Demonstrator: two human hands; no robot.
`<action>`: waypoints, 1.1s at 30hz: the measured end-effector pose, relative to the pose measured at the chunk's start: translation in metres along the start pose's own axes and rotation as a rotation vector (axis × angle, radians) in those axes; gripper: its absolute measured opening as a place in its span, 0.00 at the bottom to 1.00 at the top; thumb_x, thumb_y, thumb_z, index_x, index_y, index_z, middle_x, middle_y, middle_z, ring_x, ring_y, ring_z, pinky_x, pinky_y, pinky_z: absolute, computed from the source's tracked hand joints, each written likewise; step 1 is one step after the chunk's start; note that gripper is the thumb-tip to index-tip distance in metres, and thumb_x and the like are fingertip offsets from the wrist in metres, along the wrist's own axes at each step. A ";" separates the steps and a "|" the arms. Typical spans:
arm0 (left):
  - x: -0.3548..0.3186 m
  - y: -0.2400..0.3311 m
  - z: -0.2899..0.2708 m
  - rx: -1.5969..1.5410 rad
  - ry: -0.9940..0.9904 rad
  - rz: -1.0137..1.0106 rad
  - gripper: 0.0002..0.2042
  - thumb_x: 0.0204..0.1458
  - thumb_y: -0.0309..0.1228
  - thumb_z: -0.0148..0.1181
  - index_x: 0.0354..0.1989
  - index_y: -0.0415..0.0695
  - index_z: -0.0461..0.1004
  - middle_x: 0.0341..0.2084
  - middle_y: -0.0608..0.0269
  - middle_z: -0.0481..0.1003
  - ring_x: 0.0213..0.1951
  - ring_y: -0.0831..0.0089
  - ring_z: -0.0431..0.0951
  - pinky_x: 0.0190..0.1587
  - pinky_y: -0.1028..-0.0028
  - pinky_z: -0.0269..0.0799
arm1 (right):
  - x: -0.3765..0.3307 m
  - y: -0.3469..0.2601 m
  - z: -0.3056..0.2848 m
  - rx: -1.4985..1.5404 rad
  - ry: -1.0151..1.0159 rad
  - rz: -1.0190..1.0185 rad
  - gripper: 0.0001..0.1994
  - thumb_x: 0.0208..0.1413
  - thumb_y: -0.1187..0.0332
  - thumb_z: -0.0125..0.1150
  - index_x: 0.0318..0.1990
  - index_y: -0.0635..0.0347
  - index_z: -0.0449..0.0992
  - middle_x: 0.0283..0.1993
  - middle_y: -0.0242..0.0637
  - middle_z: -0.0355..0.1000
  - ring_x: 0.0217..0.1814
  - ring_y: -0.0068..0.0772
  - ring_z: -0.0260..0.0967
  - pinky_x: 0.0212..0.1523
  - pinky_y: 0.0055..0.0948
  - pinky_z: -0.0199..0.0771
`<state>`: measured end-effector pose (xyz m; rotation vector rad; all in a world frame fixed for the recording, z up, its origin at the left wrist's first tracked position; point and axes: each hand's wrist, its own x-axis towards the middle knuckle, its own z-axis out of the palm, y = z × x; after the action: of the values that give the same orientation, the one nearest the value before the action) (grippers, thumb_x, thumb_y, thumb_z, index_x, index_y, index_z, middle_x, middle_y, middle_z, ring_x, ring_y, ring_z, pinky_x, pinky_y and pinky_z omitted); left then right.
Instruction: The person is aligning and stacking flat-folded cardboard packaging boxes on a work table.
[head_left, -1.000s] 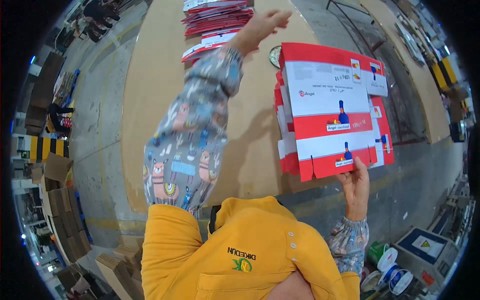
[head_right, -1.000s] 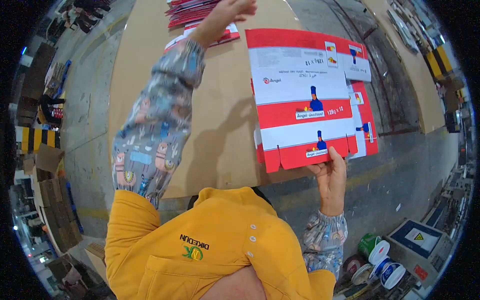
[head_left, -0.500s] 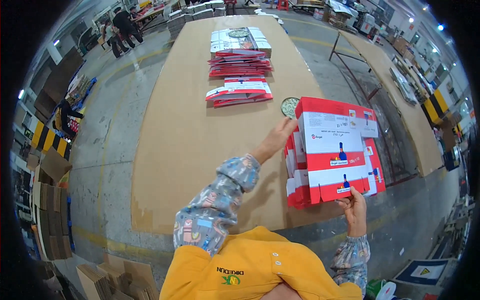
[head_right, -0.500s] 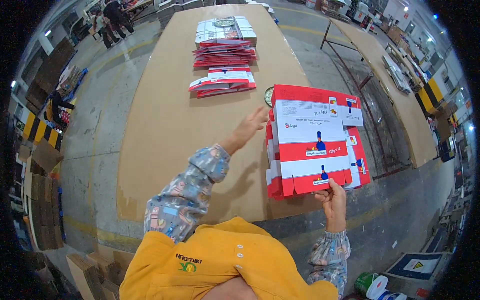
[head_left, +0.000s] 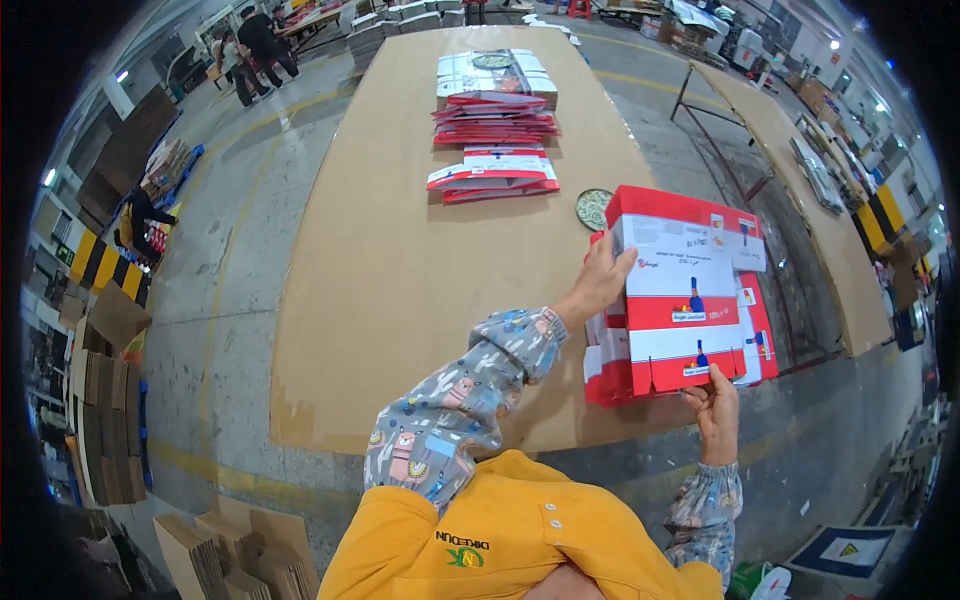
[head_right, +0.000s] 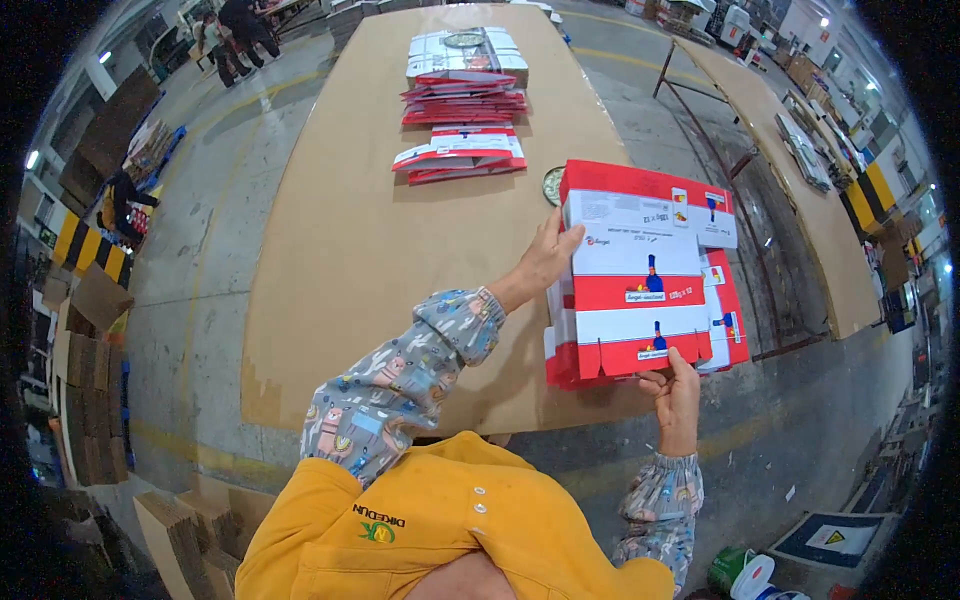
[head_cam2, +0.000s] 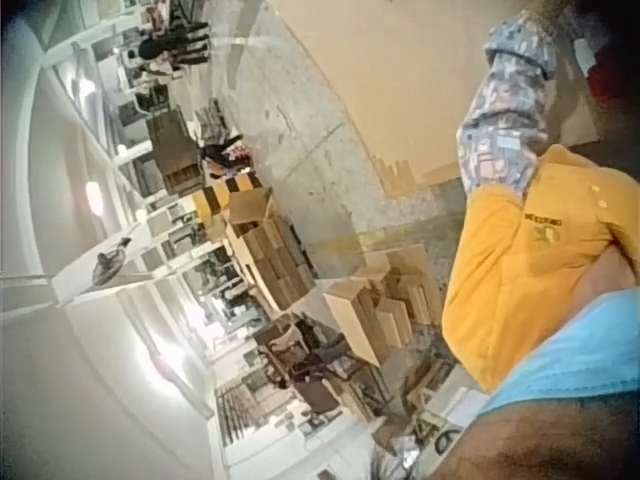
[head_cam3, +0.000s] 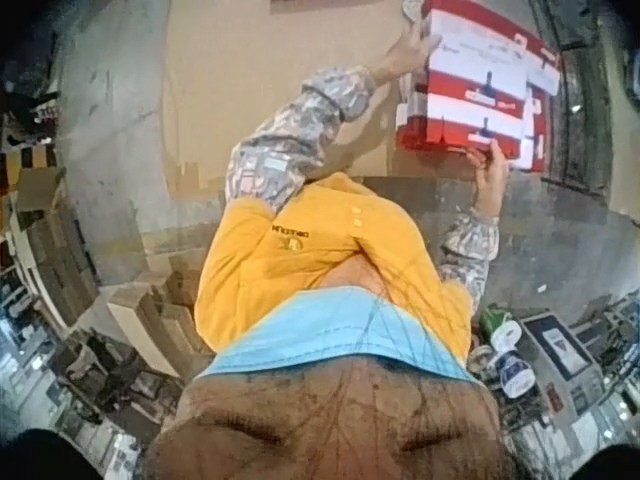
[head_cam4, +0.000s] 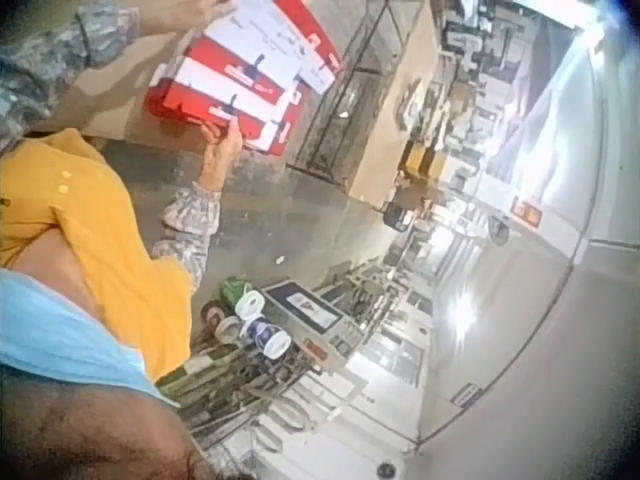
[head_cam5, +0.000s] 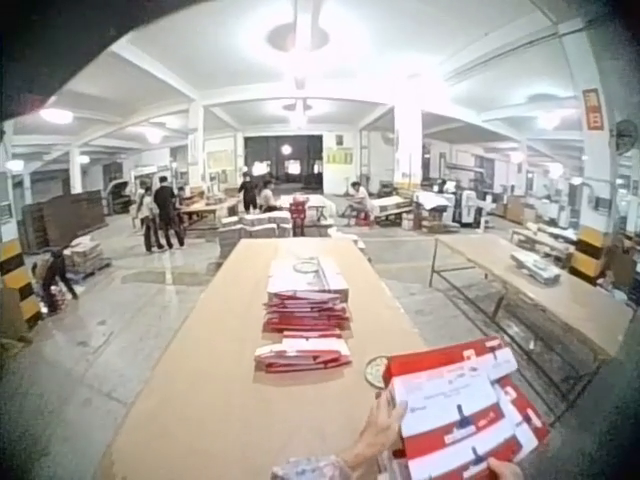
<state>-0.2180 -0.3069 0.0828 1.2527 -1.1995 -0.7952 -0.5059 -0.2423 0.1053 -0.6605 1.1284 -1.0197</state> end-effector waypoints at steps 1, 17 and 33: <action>-0.004 -0.008 -0.013 -0.003 0.002 -0.015 0.30 0.57 0.45 0.50 0.58 0.30 0.56 0.53 0.32 0.62 0.58 0.45 0.61 0.59 0.59 0.58 | 0.000 0.001 -0.002 -0.028 0.006 -0.028 0.16 0.60 0.62 0.53 0.45 0.67 0.69 0.34 0.47 0.76 0.26 0.35 0.77 0.19 0.25 0.81; -0.197 -0.207 -0.324 0.640 0.408 -0.572 0.25 0.50 0.31 0.56 0.57 0.38 0.62 0.56 0.46 0.62 0.58 0.50 0.62 0.60 0.61 0.59 | -0.072 0.223 0.129 -0.638 -0.097 0.016 0.07 0.60 0.66 0.52 0.40 0.58 0.66 0.26 0.30 0.68 0.23 0.19 0.66 0.24 0.21 0.68; -0.190 -0.231 -0.332 1.233 0.284 -0.372 0.29 0.51 0.39 0.55 0.62 0.46 0.60 0.63 0.56 0.57 0.65 0.58 0.54 0.62 0.55 0.51 | 0.308 0.220 0.355 -0.285 0.000 -0.106 0.14 0.58 0.61 0.54 0.40 0.62 0.62 0.31 0.38 0.69 0.24 0.31 0.70 0.25 0.32 0.75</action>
<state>0.0899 -0.0832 -0.1517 2.5378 -1.2329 -0.0120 -0.0742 -0.4504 -0.0937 -0.9563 1.2614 -0.9559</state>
